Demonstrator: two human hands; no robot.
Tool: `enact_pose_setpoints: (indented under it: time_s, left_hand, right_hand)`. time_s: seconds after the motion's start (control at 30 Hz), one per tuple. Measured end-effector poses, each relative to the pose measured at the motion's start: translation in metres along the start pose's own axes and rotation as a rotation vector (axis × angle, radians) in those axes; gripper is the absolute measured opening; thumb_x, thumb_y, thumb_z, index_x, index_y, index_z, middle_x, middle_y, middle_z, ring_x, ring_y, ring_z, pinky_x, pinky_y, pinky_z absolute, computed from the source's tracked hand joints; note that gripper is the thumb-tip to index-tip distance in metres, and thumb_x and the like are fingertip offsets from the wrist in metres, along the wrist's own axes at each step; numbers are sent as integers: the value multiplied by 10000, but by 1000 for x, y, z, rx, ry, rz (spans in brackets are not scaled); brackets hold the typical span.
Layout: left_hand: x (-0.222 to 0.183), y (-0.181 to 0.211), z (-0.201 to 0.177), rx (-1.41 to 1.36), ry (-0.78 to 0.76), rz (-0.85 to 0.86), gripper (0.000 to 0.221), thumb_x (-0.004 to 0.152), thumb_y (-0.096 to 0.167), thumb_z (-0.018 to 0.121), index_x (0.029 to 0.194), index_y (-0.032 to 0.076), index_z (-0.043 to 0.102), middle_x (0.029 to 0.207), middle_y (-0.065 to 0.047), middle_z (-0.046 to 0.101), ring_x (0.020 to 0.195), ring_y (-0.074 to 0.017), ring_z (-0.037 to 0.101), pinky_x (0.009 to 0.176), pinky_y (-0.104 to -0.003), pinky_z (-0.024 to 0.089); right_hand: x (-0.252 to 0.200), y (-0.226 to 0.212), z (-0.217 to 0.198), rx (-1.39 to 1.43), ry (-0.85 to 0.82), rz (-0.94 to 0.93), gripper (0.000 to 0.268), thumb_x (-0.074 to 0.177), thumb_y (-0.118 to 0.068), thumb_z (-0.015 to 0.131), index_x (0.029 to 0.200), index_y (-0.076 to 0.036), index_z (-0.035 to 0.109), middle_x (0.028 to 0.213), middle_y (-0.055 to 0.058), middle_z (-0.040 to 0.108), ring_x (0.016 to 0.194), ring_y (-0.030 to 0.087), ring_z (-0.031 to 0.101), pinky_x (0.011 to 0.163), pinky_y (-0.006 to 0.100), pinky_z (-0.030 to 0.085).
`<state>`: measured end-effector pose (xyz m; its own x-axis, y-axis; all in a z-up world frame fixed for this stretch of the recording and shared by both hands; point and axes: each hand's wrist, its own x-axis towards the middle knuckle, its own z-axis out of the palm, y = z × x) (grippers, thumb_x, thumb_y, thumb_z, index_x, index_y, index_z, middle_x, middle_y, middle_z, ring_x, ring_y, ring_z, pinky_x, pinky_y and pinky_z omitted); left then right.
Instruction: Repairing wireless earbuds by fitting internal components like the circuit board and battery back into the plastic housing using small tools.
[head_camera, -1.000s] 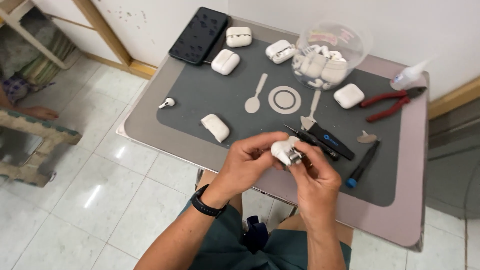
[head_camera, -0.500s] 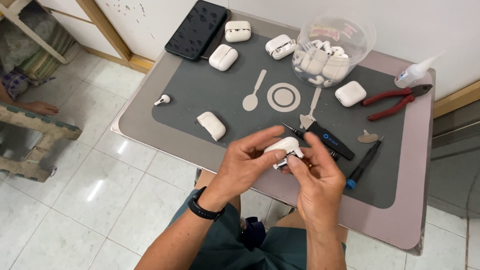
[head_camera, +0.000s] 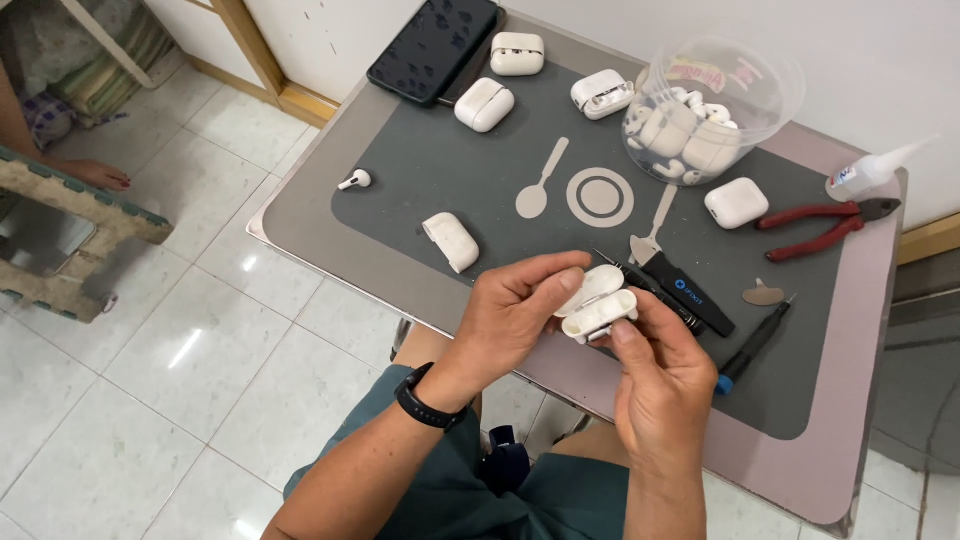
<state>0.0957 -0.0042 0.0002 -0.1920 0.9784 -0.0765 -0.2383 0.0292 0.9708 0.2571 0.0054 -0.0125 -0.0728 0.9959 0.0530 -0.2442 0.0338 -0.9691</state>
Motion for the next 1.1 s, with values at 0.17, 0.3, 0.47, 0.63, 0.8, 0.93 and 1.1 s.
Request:
enact_pose_setpoints:
  time_s: [0.17, 0.3, 0.47, 0.63, 0.8, 0.93, 1.1]
  left_hand:
    - [-5, 10, 7, 69, -5, 43, 258, 931, 191, 728, 1150, 72, 792, 950, -17, 795, 817, -56, 657, 721, -220, 554]
    - [7, -15, 5, 39, 42, 96, 234, 951, 178, 719, 1150, 78, 791, 898, -18, 781, 546, -60, 589, 520, -202, 509]
    - [4, -1, 3, -99, 53, 33, 327, 977, 194, 650, 1240, 23, 741, 866, -95, 783, 531, -74, 559, 476, -211, 439]
    - [-4, 5, -13, -7, 145, 1, 322, 953, 199, 664, 1232, 64, 753, 845, -37, 775, 523, -55, 561, 480, -215, 462]
    - [7, 32, -100, 872, 569, 600, 166, 1008, 275, 685, 1132, 182, 745, 739, 70, 624, 655, -72, 464, 612, -273, 429]
    - [39, 35, -139, 1202, 542, 348, 162, 1010, 301, 573, 895, 204, 634, 670, -52, 620, 639, -307, 567, 595, -438, 418]
    - [42, 45, -159, 1265, 619, 226, 231, 972, 341, 541, 1119, 365, 717, 971, 78, 772, 875, -252, 705, 653, -454, 534]
  right_hand:
    - [0, 14, -17, 75, -94, -11, 391, 944, -59, 643, 1316, 61, 636, 1197, 185, 710, 1024, 274, 676, 879, 398, 611]
    - [2, 24, -26, 211, -142, -11, 363, 964, -63, 650, 1310, 45, 637, 1117, 184, 717, 967, 308, 696, 857, 452, 618]
    - [4, 24, -24, 247, 38, 6, 342, 1003, -48, 592, 1341, -17, 641, 1200, 131, 674, 1029, 285, 651, 813, 410, 602]
    - [8, 32, -23, 303, 76, -3, 333, 989, -29, 608, 1321, -18, 633, 1200, 133, 686, 1036, 300, 687, 834, 415, 624]
    - [3, 16, -17, 155, 96, 42, 321, 1017, -62, 604, 1334, -43, 648, 1198, 114, 679, 1100, 299, 688, 841, 376, 642]
    - [4, 23, -13, 83, 120, 39, 353, 1020, -88, 623, 1365, -14, 629, 1186, 134, 674, 1082, 295, 689, 842, 357, 646]
    - [3, 31, -21, 143, 120, -1, 328, 1014, -58, 617, 1340, -49, 648, 1199, 132, 680, 1089, 309, 703, 830, 377, 660]
